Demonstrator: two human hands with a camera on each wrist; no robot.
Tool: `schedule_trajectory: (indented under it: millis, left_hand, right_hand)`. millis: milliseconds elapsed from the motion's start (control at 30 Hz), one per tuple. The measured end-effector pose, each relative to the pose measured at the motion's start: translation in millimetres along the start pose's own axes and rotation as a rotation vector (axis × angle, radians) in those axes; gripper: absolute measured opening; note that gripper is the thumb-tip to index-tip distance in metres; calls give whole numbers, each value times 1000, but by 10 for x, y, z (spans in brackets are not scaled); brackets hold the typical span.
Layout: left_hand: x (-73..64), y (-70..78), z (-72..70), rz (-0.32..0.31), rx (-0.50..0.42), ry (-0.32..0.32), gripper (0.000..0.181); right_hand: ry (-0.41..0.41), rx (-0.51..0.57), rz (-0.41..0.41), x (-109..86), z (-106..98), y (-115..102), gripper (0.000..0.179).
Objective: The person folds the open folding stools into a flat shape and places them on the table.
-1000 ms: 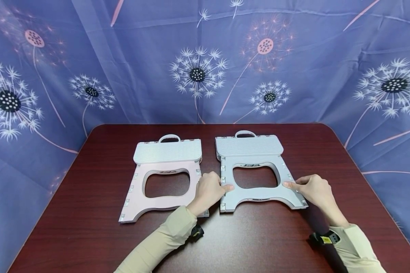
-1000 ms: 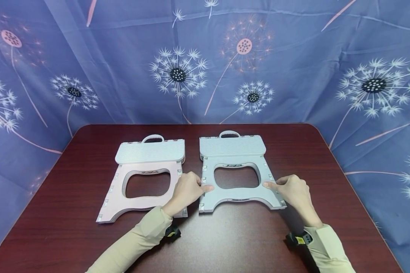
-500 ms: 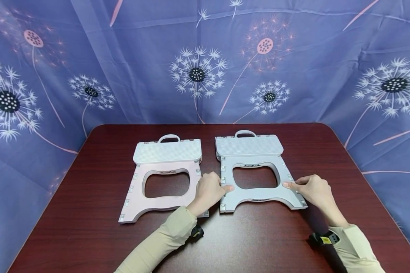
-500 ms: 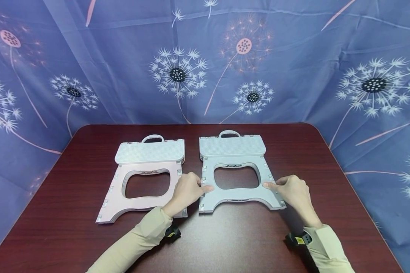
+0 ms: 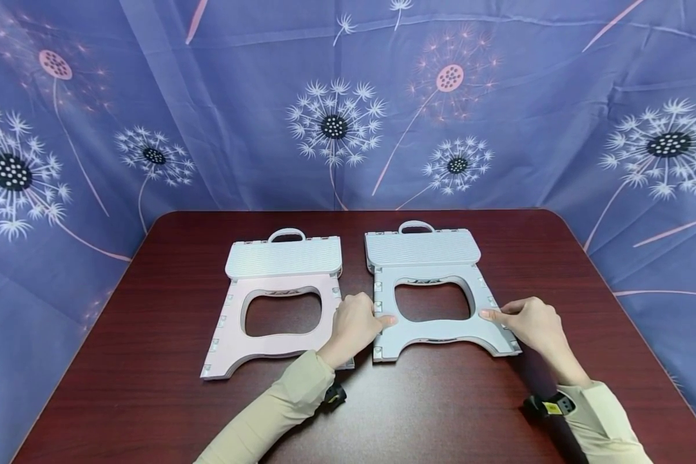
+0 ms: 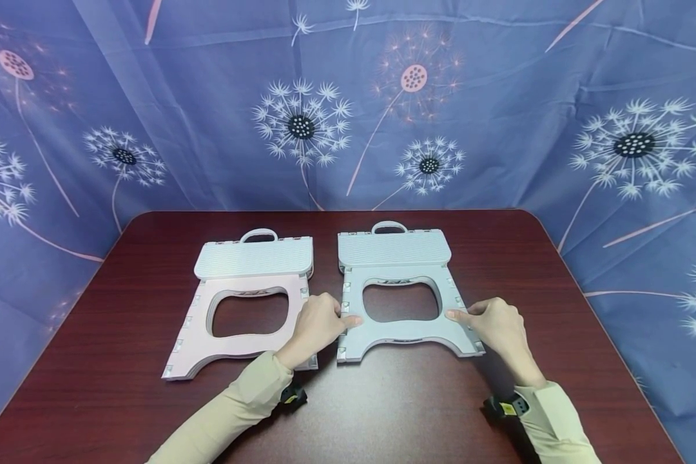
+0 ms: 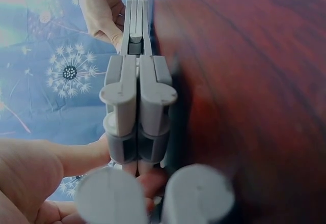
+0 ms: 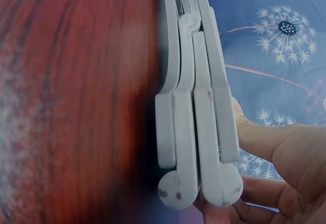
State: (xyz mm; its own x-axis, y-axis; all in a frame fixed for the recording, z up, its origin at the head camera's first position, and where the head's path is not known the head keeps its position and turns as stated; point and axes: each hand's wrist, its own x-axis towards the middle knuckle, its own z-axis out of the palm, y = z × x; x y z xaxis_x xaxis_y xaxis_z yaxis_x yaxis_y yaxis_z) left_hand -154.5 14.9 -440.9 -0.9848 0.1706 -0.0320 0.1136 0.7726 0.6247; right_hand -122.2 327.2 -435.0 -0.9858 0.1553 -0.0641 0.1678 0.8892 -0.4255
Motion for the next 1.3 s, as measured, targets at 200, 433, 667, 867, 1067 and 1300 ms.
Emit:
schedule_trajectory:
  millis: [200,433,667,867,1067,1300]
  left_hand:
    - [4,6,3,-2,28,4,64]
    - [0,9,-1,8,37,8,64]
    - [-6,16,-2,6,48,4,64]
    - [-5,20,-3,10,58,1,64]
    - [0,18,4,21,59,4,64]
    - [-4,23,0,37,73,6,61]
  right_hand:
    - [3,-2,2,-3,0,-8,53]
    - [3,-5,-7,-5,-2,-13,53]
    - [0,-7,-10,0,6,-3,51]
    - [-3,-11,-17,0,6,1,53]
    - [-8,-18,-21,-3,-9,-12,55]
    - [-13,-20,-23,-5,-14,-28,54]
